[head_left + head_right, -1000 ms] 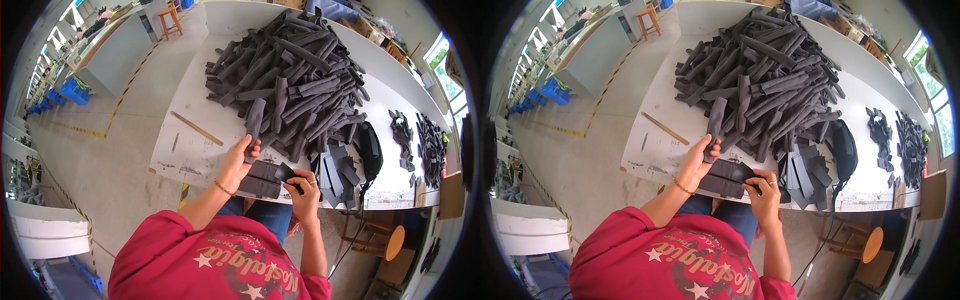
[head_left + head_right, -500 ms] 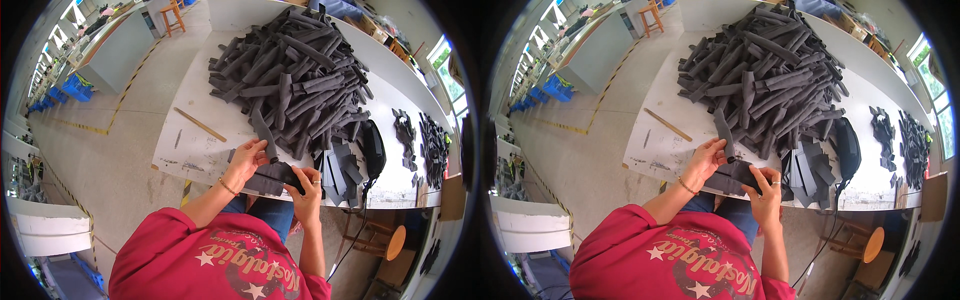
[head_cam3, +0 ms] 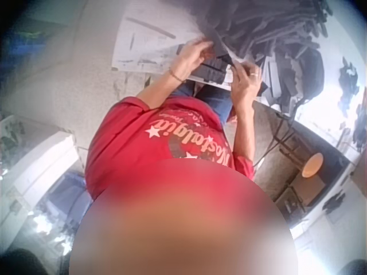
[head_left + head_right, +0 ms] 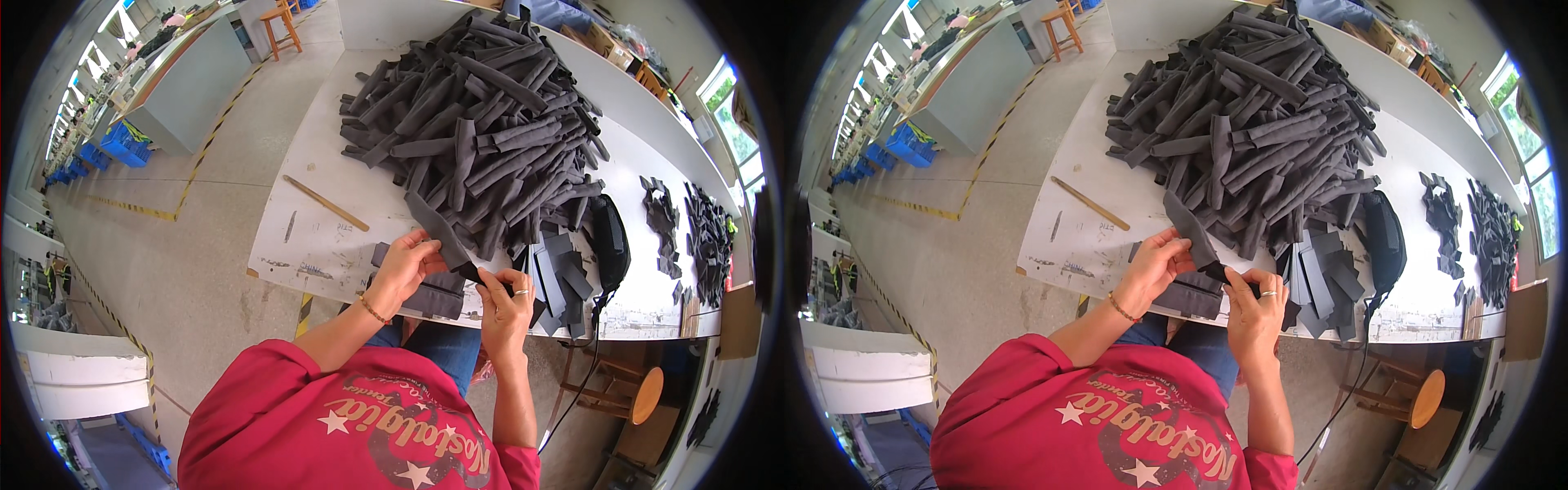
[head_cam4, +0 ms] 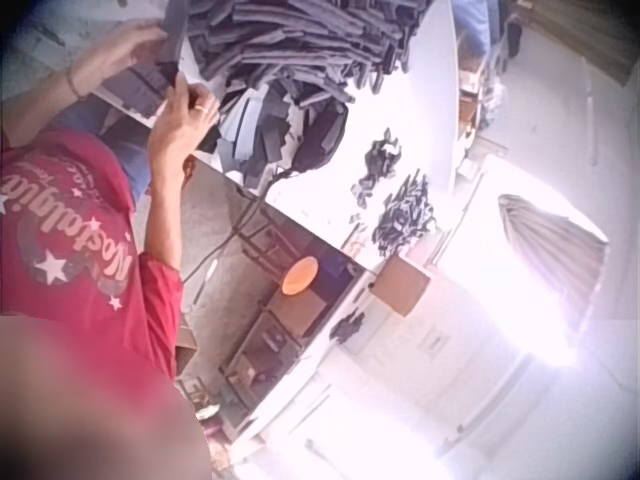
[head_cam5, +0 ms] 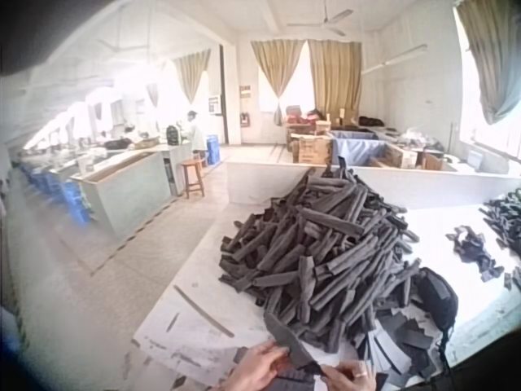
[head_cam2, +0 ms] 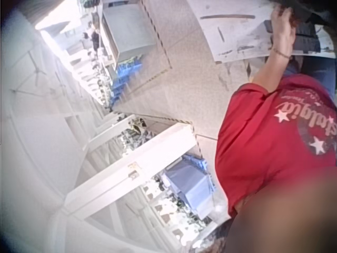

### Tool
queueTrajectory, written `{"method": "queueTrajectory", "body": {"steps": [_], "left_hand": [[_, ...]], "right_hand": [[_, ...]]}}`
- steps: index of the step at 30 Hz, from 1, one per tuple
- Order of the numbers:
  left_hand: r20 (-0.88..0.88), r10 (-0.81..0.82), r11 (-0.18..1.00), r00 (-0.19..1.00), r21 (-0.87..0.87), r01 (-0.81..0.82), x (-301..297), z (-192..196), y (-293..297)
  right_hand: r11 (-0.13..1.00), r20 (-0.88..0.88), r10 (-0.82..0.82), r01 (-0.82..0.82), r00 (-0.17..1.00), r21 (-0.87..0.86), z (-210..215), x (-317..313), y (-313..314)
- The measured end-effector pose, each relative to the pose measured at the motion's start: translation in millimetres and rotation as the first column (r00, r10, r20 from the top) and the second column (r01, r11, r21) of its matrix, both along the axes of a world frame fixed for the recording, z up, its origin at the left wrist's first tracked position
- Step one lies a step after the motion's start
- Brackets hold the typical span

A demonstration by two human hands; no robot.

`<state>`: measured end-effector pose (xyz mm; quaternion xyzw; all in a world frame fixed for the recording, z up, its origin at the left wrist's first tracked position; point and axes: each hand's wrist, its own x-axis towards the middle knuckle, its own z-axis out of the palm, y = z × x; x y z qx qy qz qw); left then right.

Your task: Folding and fitting gray foam padding strips into shape at a factory workbench.

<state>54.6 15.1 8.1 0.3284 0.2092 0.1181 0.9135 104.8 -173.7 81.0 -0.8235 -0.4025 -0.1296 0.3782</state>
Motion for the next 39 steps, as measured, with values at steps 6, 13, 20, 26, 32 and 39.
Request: {"method": "queueTrajectory", "body": {"steps": [6, 13, 20, 26, 32, 39], "left_hand": [[0.122, 0.031, 1.000, 0.992, 0.003, -0.031, -5.7, 25.5, -16.2], [0.222, 0.119, 0.974, 0.968, 0.162, -0.157, -14.9, 41.0, -26.7], [0.315, -0.174, 0.985, 0.933, 0.050, 0.167, 0.3, 41.1, -35.0], [0.273, -0.076, 0.996, 0.959, -0.021, 0.085, -1.3, 42.7, -32.6], [0.231, -0.053, 0.978, 0.971, 0.211, 0.004, -1.5, 38.3, -22.9], [0.170, 0.021, 0.996, 0.985, 0.083, -0.036, -10.1, 42.4, -19.9]], "right_hand": [[0.996, 0.187, -0.056, 0.068, 0.981, -0.059, -5.2, 1.9, 2.3], [0.995, 0.144, -0.093, 0.089, 0.985, 0.034, -9.1, -5.5, 14.0], [0.975, -0.031, -0.051, 0.056, 0.998, 0.217, -20.4, -25.0, 33.2], [0.975, -0.084, -0.013, 0.031, 0.996, 0.221, -28.7, -26.9, 48.1], [0.996, -0.008, 0.014, -0.013, 1.000, 0.088, -41.6, -29.9, 36.6], [0.980, 0.028, 0.064, -0.068, 0.998, 0.186, -41.8, -28.3, 62.1]]}}
